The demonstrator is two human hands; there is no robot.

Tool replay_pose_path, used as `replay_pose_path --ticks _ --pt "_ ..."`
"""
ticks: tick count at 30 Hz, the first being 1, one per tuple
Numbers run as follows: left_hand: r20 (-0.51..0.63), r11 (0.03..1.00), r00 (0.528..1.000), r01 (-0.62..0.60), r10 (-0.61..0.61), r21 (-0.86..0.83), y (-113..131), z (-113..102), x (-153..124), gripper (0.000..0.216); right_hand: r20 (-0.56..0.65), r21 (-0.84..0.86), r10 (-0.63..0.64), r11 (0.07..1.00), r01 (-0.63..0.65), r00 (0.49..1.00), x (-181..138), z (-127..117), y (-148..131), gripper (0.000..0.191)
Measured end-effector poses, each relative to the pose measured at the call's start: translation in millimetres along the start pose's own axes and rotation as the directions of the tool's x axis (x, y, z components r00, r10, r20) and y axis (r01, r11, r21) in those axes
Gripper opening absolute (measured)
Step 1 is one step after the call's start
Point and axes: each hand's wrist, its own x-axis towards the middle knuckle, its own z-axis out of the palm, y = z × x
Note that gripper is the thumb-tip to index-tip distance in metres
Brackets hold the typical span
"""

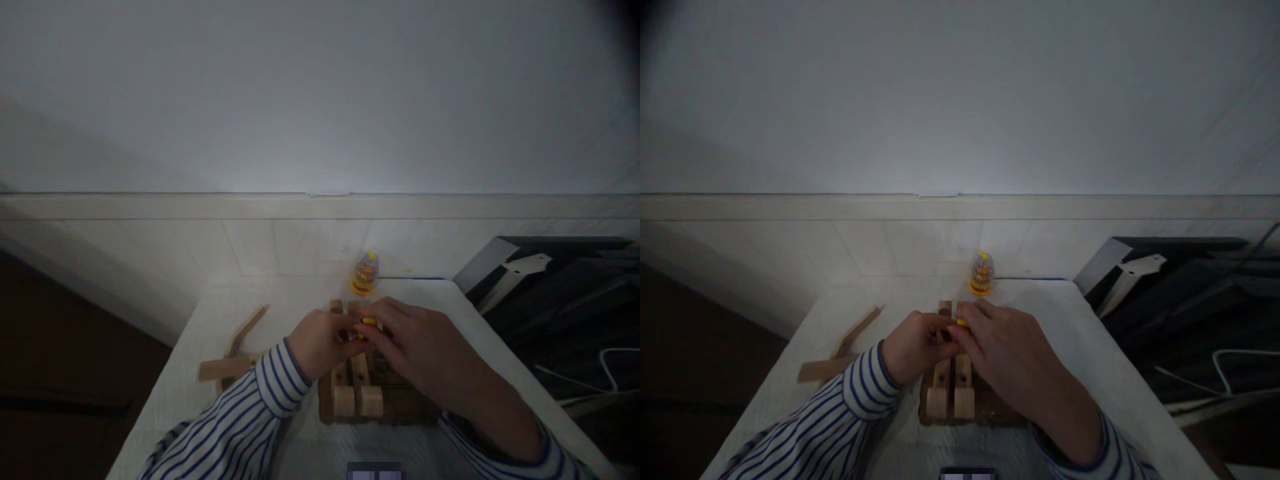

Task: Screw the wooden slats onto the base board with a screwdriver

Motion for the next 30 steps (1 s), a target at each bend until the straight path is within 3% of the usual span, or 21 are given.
replay_pose_path --ticks 13,18,30 --pt "-0.077 1.000 0.997 -0.004 0.003 -0.007 -3.1 7.5 1.1 0.018 0.029 0.315 -0.132 0.942 0.116 0.991 -2.9 -6.9 11.3 0.033" --pt "-0.126 0.999 0.991 0.039 -0.036 0.017 1.4 6.9 0.9 0.019 0.040 0.310 -0.104 0.947 0.086 0.994 -1.3 -6.2 10.7 0.029" --pt "-0.051 0.999 0.998 0.035 -0.034 0.015 0.2 2.3 1.4 0.015 0.025 0.191 -0.090 0.978 0.084 0.996 -1.8 -1.0 9.7 0.024"
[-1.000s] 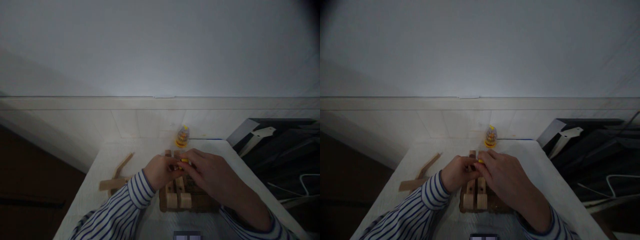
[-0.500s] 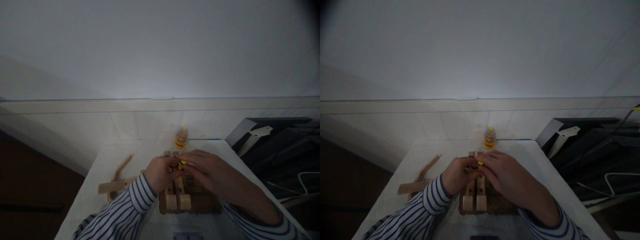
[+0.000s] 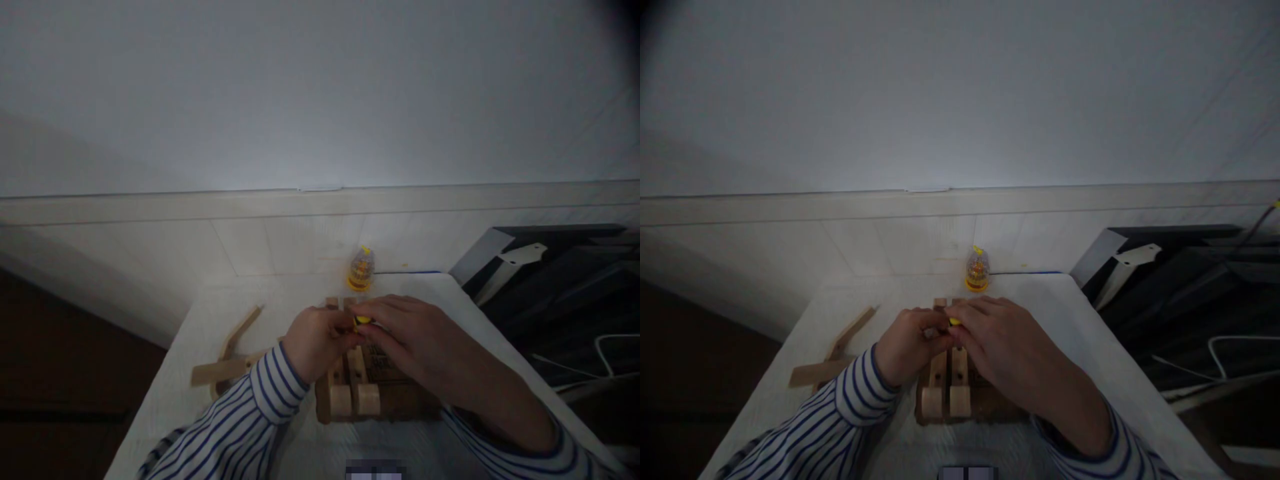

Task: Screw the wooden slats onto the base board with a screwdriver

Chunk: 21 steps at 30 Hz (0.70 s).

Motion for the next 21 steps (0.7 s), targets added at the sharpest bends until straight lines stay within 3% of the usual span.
replay_pose_path --ticks 9,21 --pt "0.043 0.992 0.996 -0.078 0.083 -0.094 -4.5 -0.1 0.7 0.015 -0.041 -0.085 0.024 0.996 -0.027 0.999 1.2 1.1 -2.2 0.018" --pt "0.120 0.989 0.984 -0.123 0.132 -0.080 -5.2 -3.5 0.8 0.019 -0.068 -0.209 0.044 0.976 -0.057 0.997 1.6 0.4 -9.8 0.013"
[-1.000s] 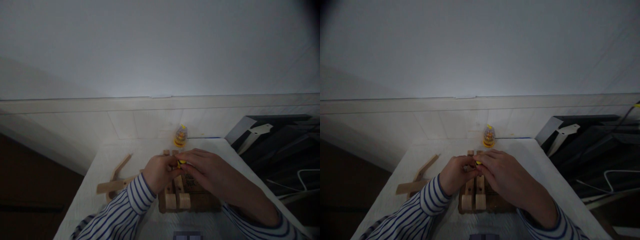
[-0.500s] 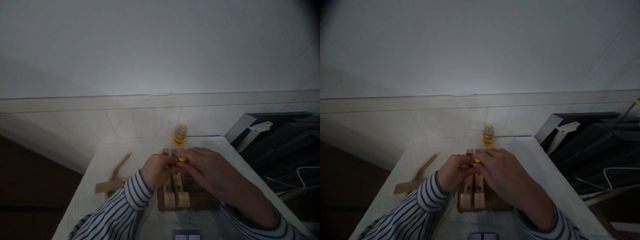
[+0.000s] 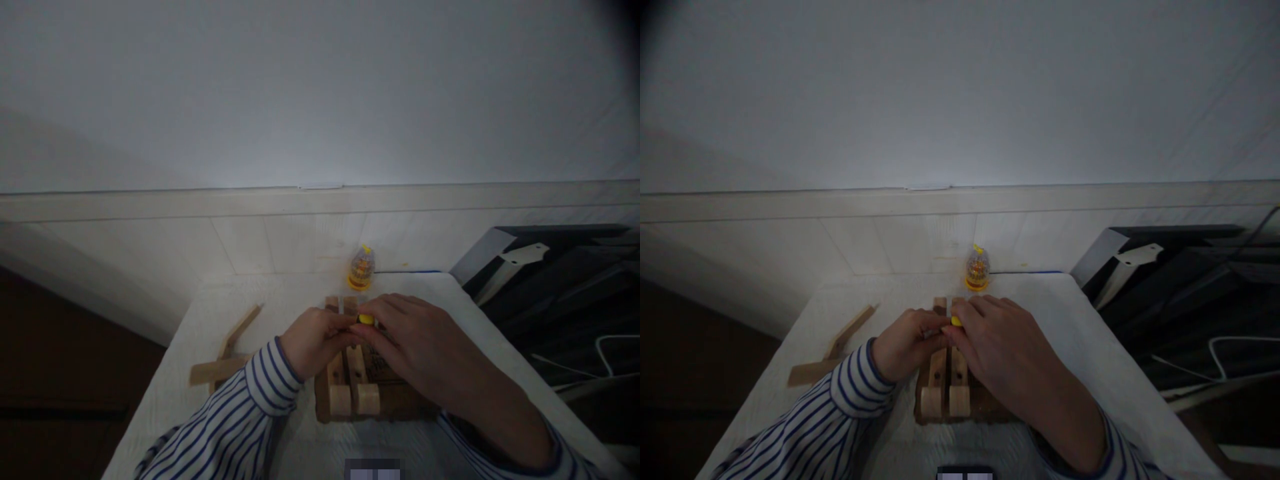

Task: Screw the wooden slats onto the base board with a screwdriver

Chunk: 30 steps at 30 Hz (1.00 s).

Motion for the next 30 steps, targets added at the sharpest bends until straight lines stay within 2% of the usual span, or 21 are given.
replay_pose_path --ticks 6,16,22,30 --pt "-0.033 1.000 0.999 0.015 -0.015 -0.007 0.8 0.0 -0.4 0.017 0.010 0.038 0.017 0.999 -0.018 1.000 0.2 1.1 0.3 0.011" --pt "-0.130 0.988 0.986 0.121 -0.108 0.092 4.4 0.6 0.7 0.014 0.009 0.084 0.014 0.996 -0.015 1.000 2.3 2.3 0.3 0.013" --pt "-0.142 0.985 0.985 0.119 -0.101 0.127 4.0 0.4 0.4 0.015 -0.033 0.198 -0.030 0.980 0.036 0.999 -1.6 -1.7 2.9 0.031" --pt "-0.144 0.996 0.988 0.071 -0.061 0.062 1.3 2.2 -0.1 0.014 -0.026 0.187 -0.075 0.979 0.079 0.997 -2.3 -2.4 6.1 0.029"
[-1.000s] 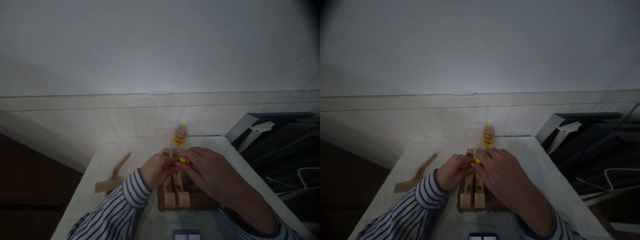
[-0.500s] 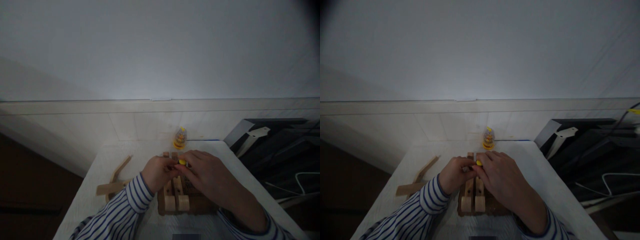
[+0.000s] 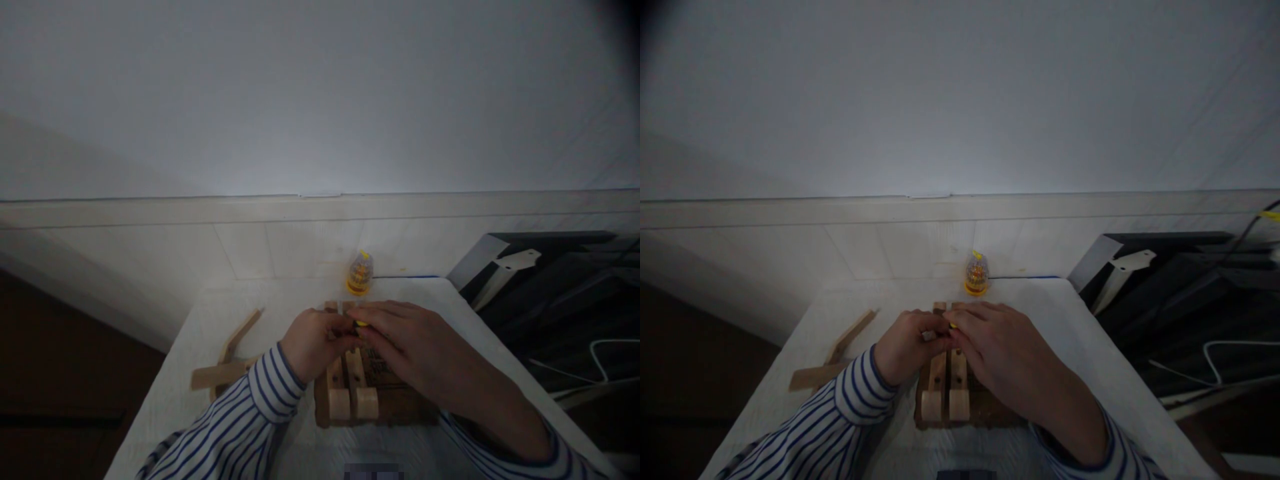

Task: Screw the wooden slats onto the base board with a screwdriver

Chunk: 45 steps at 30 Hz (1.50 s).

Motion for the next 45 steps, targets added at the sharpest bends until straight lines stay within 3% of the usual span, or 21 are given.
replay_pose_path --ticks 17,37,45 --pt "0.083 0.998 0.997 -0.005 0.011 -0.068 -2.1 -1.8 1.3 0.018 -0.014 -0.110 0.021 0.994 -0.022 1.000 1.9 2.0 -3.1 0.021" --pt "0.141 0.988 0.980 -0.134 0.143 -0.075 -9.4 -6.1 2.1 0.019 -0.003 -0.227 0.048 0.973 -0.048 0.999 3.1 3.9 -12.5 0.017" --pt "0.034 0.998 0.998 -0.053 0.052 0.028 -2.5 -5.1 -1.4 0.018 0.020 -0.185 0.065 0.981 -0.060 0.998 2.6 6.4 -8.0 0.009"
